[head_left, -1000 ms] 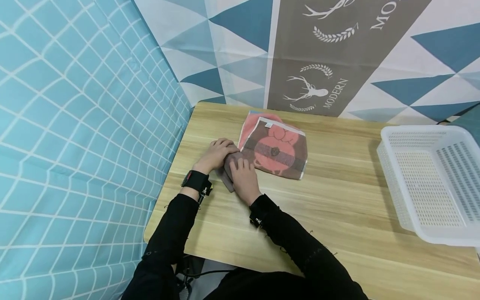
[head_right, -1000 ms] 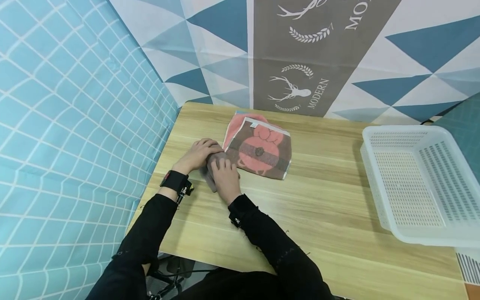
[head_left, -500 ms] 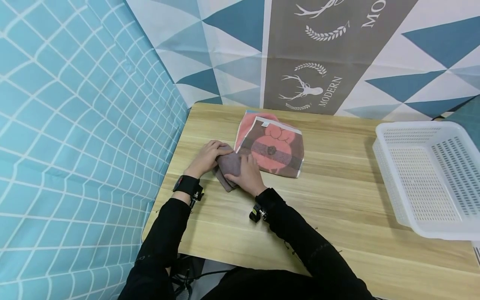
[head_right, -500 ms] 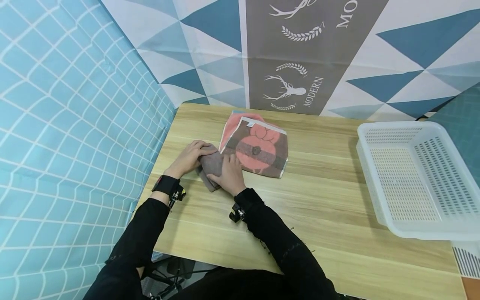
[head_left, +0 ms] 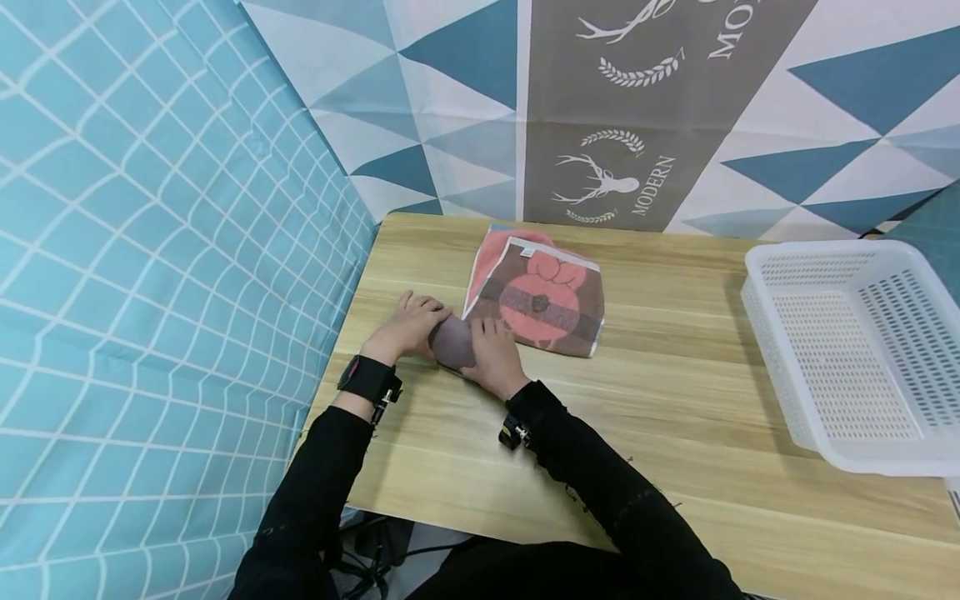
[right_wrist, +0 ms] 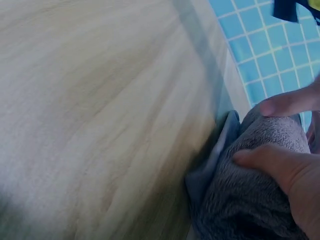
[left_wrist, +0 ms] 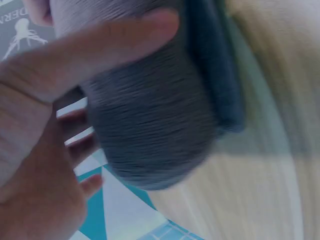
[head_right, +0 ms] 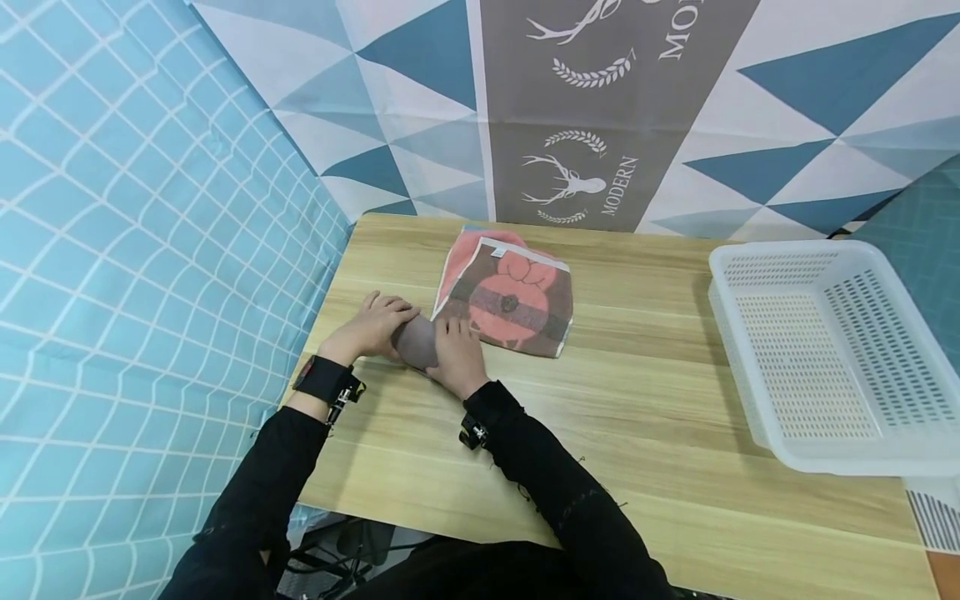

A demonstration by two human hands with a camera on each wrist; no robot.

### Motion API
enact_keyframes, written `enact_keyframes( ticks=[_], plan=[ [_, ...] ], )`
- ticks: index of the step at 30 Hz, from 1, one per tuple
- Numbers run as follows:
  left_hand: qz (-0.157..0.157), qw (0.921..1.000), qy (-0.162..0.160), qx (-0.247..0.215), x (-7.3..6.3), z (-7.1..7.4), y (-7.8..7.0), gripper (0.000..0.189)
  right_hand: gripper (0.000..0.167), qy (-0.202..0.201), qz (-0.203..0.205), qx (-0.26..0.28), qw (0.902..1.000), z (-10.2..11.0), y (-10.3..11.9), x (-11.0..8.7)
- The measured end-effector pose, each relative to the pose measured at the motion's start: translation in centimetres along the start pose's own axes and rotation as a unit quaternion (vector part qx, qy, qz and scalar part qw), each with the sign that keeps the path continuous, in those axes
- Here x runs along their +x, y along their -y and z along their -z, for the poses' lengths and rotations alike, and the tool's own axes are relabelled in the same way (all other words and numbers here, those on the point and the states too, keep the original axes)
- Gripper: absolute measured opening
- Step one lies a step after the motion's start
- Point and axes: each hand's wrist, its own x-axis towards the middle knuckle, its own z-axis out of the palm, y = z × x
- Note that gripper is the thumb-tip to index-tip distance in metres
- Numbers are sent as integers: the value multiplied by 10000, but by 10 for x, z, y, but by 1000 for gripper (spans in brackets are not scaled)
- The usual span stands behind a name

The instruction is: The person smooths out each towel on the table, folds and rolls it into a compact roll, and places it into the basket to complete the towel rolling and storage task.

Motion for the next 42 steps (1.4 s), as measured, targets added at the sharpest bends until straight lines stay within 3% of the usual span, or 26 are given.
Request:
enact_keyframes(
  ticks=[5, 10, 15, 19, 24, 28, 31, 35, 42],
  plan=[
    [-4, 9944, 691, -797, 5, 6, -7, 91, 85, -106, 237, -260, 9993, 1, -1, -6],
    [7, 9890, 922, -1159, 12, -2, -12, 86, 86, -154, 550, -422, 9975, 6, -10, -15],
    [-71, 9902, 816, -1131, 20, -8, -22, 87, 85, -319, 672, -394, 9964, 6, -24, -24],
    [-85, 9928, 662, -997, 25, -13, -33, 89, 87, -70, 707, -330, 9969, 10, -35, -30],
    [-204, 9932, 637, -955, 34, -19, -50, 95, 91, 876, 517, -77, 9948, 30, -50, -35],
    [-254, 9925, 735, -943, 40, -21, -68, 98, 101, 1778, 261, 423, 9828, 50, -62, -38],
    [-353, 9926, 806, -836, 44, -23, -82, 97, 109, 2124, 143, 795, 9739, 59, -73, -44],
    [-526, 9928, 766, -757, 49, -27, -99, 97, 109, 2129, 65, 1010, 9718, 60, -90, -55],
    [-674, 9928, 488, -865, 59, -33, -124, 104, 95, 1667, 84, 1042, 9804, 61, -115, -76]
  ],
)
